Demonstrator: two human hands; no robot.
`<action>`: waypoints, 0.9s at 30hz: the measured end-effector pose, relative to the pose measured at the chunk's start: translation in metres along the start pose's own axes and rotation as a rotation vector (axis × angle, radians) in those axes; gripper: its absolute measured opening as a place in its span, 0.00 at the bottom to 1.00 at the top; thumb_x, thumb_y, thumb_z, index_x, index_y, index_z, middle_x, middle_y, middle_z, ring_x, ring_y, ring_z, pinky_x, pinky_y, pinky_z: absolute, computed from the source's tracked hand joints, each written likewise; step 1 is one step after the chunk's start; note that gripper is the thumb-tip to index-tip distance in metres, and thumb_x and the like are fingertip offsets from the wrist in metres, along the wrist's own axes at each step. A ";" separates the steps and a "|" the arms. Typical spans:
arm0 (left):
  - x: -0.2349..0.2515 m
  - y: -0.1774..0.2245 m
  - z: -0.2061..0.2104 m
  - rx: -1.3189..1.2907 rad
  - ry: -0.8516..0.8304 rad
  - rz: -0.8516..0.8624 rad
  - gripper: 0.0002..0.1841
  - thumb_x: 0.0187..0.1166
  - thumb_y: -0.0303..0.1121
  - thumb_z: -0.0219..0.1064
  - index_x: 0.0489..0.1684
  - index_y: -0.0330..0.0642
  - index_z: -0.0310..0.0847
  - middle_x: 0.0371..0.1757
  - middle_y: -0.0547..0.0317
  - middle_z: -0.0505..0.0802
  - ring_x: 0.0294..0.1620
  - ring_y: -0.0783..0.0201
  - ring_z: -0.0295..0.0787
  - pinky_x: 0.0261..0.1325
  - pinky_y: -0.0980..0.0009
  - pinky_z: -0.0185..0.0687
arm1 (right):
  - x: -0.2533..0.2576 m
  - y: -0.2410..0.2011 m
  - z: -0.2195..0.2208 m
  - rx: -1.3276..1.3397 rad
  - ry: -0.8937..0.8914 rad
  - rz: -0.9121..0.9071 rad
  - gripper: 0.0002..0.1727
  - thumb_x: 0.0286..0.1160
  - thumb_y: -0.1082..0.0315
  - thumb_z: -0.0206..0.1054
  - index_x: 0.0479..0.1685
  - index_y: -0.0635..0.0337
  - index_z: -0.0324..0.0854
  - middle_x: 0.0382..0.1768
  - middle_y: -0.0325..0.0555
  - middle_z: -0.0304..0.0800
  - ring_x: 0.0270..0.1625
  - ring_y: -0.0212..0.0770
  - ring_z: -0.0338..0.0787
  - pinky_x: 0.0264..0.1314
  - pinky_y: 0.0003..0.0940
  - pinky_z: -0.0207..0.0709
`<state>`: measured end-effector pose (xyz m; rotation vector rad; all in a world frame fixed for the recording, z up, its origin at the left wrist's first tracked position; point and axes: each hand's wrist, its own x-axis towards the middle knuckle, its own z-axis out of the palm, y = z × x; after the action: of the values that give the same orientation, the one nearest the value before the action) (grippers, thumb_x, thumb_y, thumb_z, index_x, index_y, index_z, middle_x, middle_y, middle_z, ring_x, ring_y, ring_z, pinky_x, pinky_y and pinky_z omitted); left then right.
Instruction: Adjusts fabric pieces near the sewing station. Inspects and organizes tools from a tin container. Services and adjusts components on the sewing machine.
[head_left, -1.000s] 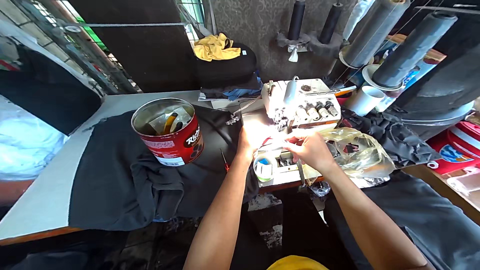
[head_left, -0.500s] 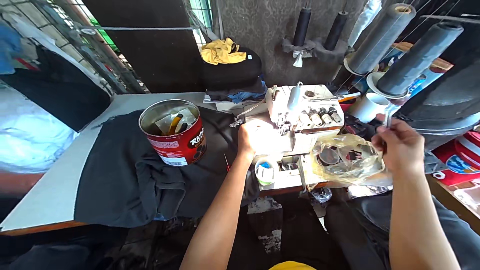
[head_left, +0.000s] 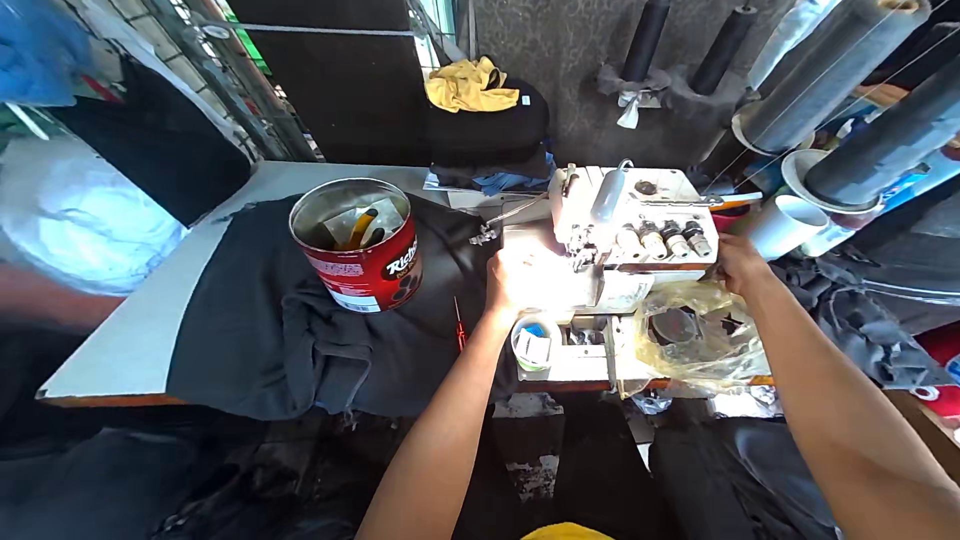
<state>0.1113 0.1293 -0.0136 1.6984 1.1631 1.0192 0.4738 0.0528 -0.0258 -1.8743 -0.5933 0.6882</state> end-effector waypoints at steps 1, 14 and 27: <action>0.000 0.001 0.001 0.002 0.000 0.000 0.06 0.76 0.20 0.68 0.46 0.30 0.85 0.39 0.46 0.89 0.40 0.59 0.86 0.48 0.59 0.83 | 0.000 0.002 0.000 0.011 -0.016 0.015 0.17 0.96 0.58 0.49 0.62 0.57 0.79 0.20 0.35 0.73 0.14 0.26 0.67 0.16 0.21 0.62; 0.006 0.000 0.007 0.018 -0.051 -0.104 0.08 0.77 0.25 0.71 0.48 0.34 0.84 0.38 0.49 0.88 0.37 0.60 0.84 0.42 0.60 0.82 | 0.004 0.006 -0.008 0.089 -0.083 0.014 0.14 0.95 0.61 0.50 0.61 0.56 0.78 0.17 0.33 0.73 0.11 0.23 0.66 0.12 0.17 0.62; 0.003 0.003 0.009 -0.182 0.008 -0.160 0.07 0.85 0.26 0.63 0.55 0.35 0.79 0.39 0.52 0.85 0.35 0.64 0.80 0.38 0.66 0.78 | -0.001 0.010 -0.006 0.161 -0.095 -0.005 0.15 0.95 0.64 0.49 0.65 0.57 0.78 0.17 0.33 0.74 0.10 0.22 0.67 0.11 0.16 0.61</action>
<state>0.1216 0.1303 -0.0138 1.4373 1.1551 1.0014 0.4781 0.0440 -0.0330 -1.6977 -0.5848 0.8013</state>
